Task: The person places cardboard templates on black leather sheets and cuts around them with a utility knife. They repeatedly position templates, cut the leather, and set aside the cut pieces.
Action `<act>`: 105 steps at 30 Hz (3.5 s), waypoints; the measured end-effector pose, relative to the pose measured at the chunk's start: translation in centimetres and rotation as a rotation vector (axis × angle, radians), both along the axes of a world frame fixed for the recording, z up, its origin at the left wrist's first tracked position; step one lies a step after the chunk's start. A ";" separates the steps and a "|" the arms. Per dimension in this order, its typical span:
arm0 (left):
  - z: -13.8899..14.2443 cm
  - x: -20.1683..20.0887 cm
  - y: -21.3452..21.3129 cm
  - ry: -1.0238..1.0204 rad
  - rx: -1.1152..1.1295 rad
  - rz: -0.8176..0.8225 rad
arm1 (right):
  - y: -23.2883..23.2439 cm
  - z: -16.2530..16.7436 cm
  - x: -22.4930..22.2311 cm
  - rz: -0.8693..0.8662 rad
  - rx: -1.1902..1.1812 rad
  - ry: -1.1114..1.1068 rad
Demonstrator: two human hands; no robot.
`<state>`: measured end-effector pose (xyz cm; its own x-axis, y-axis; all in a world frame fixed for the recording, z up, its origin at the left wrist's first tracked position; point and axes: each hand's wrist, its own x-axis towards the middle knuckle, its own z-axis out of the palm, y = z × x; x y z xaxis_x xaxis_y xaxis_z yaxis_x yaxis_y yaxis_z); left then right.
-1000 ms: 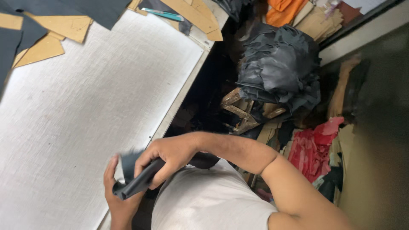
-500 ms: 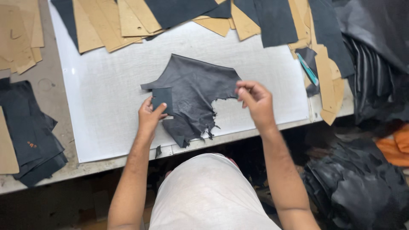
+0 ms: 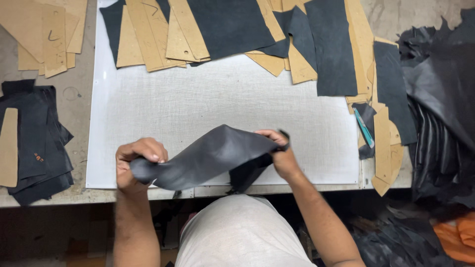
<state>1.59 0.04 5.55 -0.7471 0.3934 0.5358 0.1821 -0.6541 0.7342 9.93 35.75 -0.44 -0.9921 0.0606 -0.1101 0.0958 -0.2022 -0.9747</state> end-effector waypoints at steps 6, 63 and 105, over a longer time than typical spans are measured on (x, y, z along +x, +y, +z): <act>4.0 -3.6 3.6 0.107 -0.722 0.567 | 8.1 9.5 -1.3 -0.317 0.615 0.531; -12.4 -4.5 5.5 0.541 -1.641 0.715 | 9.2 -6.1 1.7 -0.792 1.323 -0.020; -12.6 0.8 18.6 0.653 -1.420 0.346 | 12.9 -7.8 4.5 -0.648 1.255 0.112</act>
